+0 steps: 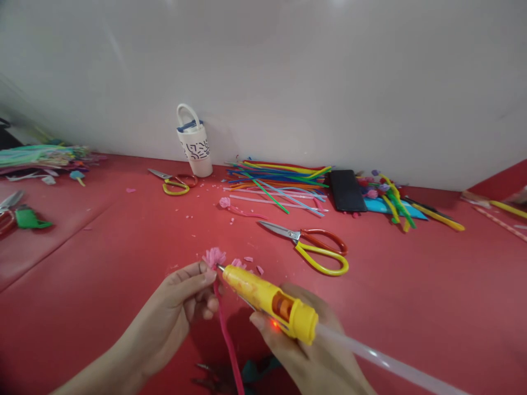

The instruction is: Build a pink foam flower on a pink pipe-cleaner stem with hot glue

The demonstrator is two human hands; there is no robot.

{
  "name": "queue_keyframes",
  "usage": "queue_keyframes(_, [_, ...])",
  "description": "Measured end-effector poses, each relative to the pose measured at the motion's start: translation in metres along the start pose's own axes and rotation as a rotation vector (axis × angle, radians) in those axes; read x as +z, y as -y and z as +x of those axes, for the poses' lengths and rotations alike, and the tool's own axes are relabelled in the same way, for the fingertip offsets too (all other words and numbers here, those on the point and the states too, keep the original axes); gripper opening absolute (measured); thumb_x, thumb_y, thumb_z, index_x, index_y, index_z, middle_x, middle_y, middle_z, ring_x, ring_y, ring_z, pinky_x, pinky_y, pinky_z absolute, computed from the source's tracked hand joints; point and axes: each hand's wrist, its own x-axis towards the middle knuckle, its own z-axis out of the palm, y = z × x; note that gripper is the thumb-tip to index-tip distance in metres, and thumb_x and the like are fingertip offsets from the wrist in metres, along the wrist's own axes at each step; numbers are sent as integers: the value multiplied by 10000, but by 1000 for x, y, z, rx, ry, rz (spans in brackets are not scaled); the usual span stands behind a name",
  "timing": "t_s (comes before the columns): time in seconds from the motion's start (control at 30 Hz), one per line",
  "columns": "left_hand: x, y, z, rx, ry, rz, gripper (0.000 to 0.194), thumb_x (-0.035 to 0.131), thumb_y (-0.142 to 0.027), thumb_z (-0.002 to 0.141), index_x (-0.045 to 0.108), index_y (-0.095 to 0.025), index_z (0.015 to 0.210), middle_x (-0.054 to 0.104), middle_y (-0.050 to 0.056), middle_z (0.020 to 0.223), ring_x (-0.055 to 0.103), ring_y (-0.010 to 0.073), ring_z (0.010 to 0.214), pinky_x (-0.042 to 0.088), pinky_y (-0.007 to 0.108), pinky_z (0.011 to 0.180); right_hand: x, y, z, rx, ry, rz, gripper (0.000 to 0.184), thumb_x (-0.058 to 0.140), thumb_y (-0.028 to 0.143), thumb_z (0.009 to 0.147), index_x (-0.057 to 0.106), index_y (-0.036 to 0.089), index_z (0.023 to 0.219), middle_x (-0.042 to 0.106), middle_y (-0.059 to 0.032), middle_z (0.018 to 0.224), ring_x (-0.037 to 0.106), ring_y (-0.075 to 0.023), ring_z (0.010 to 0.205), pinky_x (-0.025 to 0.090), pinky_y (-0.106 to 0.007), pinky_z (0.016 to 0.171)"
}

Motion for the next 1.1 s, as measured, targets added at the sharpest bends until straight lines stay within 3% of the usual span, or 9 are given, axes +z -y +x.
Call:
queue_keyframes(0.13, [-2, -1, 2, 42, -31, -6, 131, 667, -166, 726, 576, -139, 636, 621, -15, 495, 578, 69, 425, 471, 141, 451, 0, 5, 3, 79, 6, 6, 124, 563, 373, 778, 612, 267, 820, 705, -34, 721, 663, -227, 593, 534, -292, 483])
queue_keyframes(0.27, [-5, -3, 4, 52, -61, -22, 120, 694, -158, 694, 589, -133, 643, 628, -11, 540, 587, 67, 450, 471, 132, 452, -6, 2, 16, 355, 65, -10, 226, 515, 412, 751, 618, 211, 754, 689, -37, 699, 646, -216, 620, 521, -287, 548])
queue_keyframes(0.33, [-5, -4, 4, 44, -65, -19, 123, 698, -160, 692, 591, -130, 640, 636, -6, 554, 585, 63, 447, 473, 128, 448, -9, -9, 25, 485, 118, -99, 228, 499, 383, 723, 598, 184, 672, 645, -31, 594, 612, -199, 539, 482, -270, 477])
queue_keyframes(0.43, [-6, -3, 4, 43, -66, -10, 122, 702, -155, 691, 592, -130, 644, 630, -13, 548, 588, 66, 450, 480, 129, 442, -10, -30, 37, 497, 132, -116, 298, 415, 378, 760, 612, 159, 716, 657, -39, 635, 625, -178, 580, 470, -238, 498])
queue_keyframes(0.6, [-8, -2, 6, 45, -60, 22, 119, 697, -157, 699, 592, -130, 648, 638, -11, 556, 584, 63, 446, 479, 125, 429, -9, -47, 46, 479, 83, -414, 382, 417, 443, 801, 514, 191, 532, 591, -60, 528, 575, -191, 491, 346, -257, 438])
queue_keyframes(0.73, [-8, -2, 8, 47, -57, 41, 130, 697, -170, 698, 590, -129, 637, 652, -2, 582, 578, 59, 448, 483, 126, 433, -12, -39, 46, 372, 56, -661, 405, 467, 383, 812, 451, 207, 447, 547, -76, 478, 569, -228, 493, 294, -276, 459])
queue_keyframes(0.83, [-9, -1, 9, 47, -51, 37, 128, 714, -170, 675, 602, -126, 635, 637, -13, 550, 578, 63, 443, 482, 130, 428, -11, -26, 48, 225, 44, -731, 344, 474, 340, 840, 530, 182, 540, 590, -89, 574, 593, -245, 590, 345, -291, 519])
queue_keyframes(0.97, [-8, 0, 10, 46, -42, 36, 126, 720, -153, 665, 604, -124, 624, 626, -20, 522, 577, 63, 438, 473, 128, 430, 6, -10, 56, -140, 214, -645, 87, 532, 164, 827, 596, 188, 774, 636, -38, 842, 582, -175, 809, 404, -255, 713])
queue_keyframes(1.1, [-8, 0, 10, 57, -31, 35, 116, 698, -141, 690, 599, -123, 632, 638, -13, 547, 576, 60, 450, 471, 129, 444, 32, -8, 63, -364, 335, -581, 167, 491, 52, 830, 609, 166, 803, 625, -59, 822, 551, -191, 775, 415, -293, 714])
